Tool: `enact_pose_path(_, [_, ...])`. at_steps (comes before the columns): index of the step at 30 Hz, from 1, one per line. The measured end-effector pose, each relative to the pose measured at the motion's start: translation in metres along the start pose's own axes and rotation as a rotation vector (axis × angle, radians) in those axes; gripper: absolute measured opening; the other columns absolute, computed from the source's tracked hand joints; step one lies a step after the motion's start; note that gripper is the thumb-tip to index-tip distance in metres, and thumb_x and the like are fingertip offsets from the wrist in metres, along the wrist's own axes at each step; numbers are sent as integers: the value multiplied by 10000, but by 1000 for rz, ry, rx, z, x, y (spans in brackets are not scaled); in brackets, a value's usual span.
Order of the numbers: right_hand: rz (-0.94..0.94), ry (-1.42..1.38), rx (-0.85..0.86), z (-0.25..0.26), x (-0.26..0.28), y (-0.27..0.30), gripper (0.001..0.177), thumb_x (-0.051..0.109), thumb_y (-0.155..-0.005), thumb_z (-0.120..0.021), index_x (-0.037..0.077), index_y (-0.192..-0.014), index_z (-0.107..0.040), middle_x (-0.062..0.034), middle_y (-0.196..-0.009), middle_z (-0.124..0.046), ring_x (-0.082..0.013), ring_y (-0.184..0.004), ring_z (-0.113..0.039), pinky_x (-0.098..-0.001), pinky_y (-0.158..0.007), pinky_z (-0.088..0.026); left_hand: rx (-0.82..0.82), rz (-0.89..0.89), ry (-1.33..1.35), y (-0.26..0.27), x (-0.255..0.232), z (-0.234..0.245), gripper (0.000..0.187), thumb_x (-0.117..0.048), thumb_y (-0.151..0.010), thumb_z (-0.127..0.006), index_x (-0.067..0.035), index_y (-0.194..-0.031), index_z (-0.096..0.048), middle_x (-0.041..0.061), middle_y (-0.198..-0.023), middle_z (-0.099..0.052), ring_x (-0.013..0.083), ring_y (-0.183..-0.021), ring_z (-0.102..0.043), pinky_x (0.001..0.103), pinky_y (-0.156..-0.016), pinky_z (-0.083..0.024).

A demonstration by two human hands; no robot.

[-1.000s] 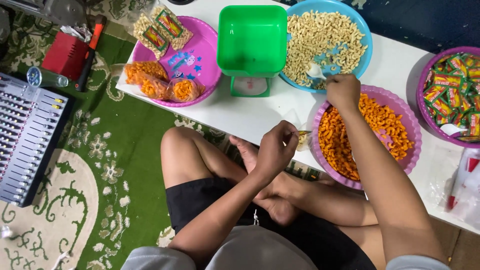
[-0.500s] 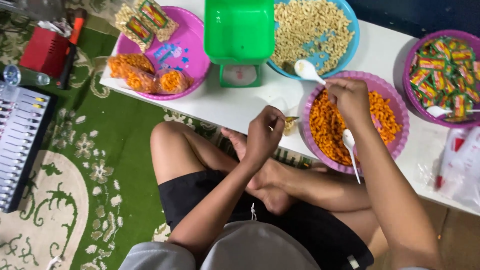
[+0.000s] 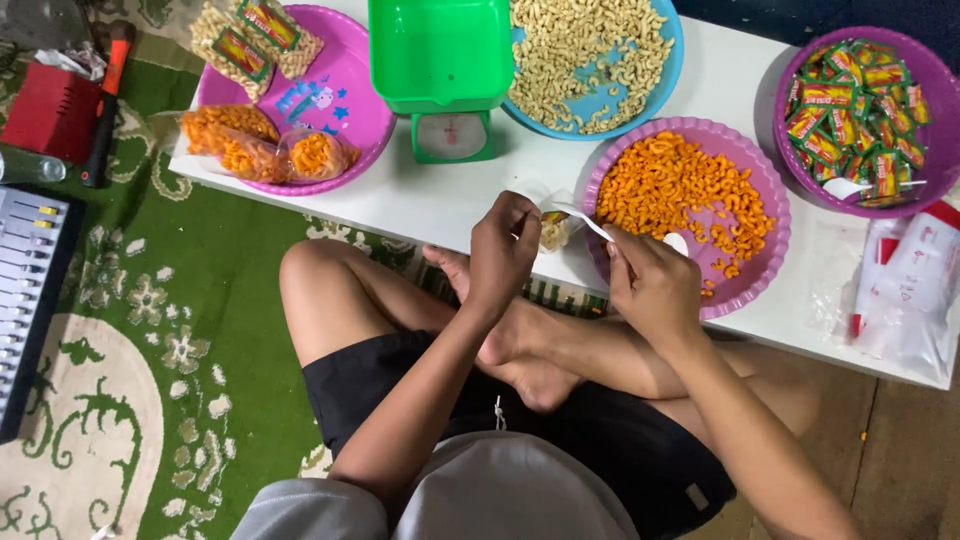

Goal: Filling small plastic bags with puffed snacks using a spoon while sitting on the floor.

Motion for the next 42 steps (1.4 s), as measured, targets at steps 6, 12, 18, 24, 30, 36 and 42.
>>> enact_pose_path(6, [-132, -197, -87, 5, -17, 3, 262, -59, -940, -668, 66, -1112, -823, -133, -811, -747, -368, -733, -716, -408, -669, -543, 16, -6, -4, 2, -5, 1, 52, -105, -964, -593, -57, -957, -613, 100, -725, -601, 197, -661, -633, 301, -548, -493])
enact_pose_path(12, [-306, 43, -9, -22, -107, -26, 135, 77, -969, -654, 107, -958, -785, -185, -667, -623, -438, -721, -673, -502, -604, -460, 44, -2, -61, 7, 13, -3, 62, -126, -937, -634, -110, -996, -638, 110, -765, -649, 246, -730, -690, 332, -616, -529])
enact_pose_path(18, [-283, 304, 195, -95, -195, -102, 207, 143, -867, -686, 98, -987, -849, -167, -851, -767, -402, -647, -689, -464, -615, -567, 48, -129, -89, 18, -27, 7, 88, -13, -864, -614, -7, -952, -617, 71, -729, -631, 160, -611, -557, 290, -601, -501])
enact_pose_path(24, [-575, 272, 516, -157, -224, -143, 242, 74, -855, -626, -91, -958, -769, -312, -902, -731, -512, -751, -691, -552, -682, -556, 42, -65, -127, 16, -30, 11, 107, -62, -900, -633, 5, -983, -628, 104, -785, -687, 187, -633, -618, 307, -593, -521])
enact_pose_path(30, [-679, 15, 473, -181, -190, -137, 268, 79, -884, -641, -36, -1086, -775, -252, -967, -741, -421, -810, -699, -476, -751, -554, 65, -58, -101, 12, -34, 8, 112, -61, -902, -620, 12, -988, -629, 103, -800, -684, 184, -660, -615, 304, -624, -524])
enact_pose_path(36, [-551, 18, 343, -151, -171, -129, 268, 14, -828, -625, 23, -1019, -812, -185, -906, -769, -363, -716, -704, -410, -708, -553, 63, -68, -89, 10, -30, 8, 110, -45, -889, -625, 10, -984, -633, 92, -758, -663, 172, -638, -594, 291, -615, -511])
enact_pose_path(42, [-532, -215, 237, -145, -185, -119, 180, 90, -921, -721, -1, -1060, -791, -156, -900, -769, -276, -717, -683, -337, -700, -536, 44, -91, -64, 10, -29, 8, 89, -37, -881, -621, -1, -961, -628, 79, -741, -644, 166, -621, -577, 284, -592, -498])
Point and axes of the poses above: each hand's wrist, its own y-axis away from the middle knuckle, its own z-axis out of the back of the hand, x = y × z, the point moved 8 cm from there along -y, towards the middle knuckle
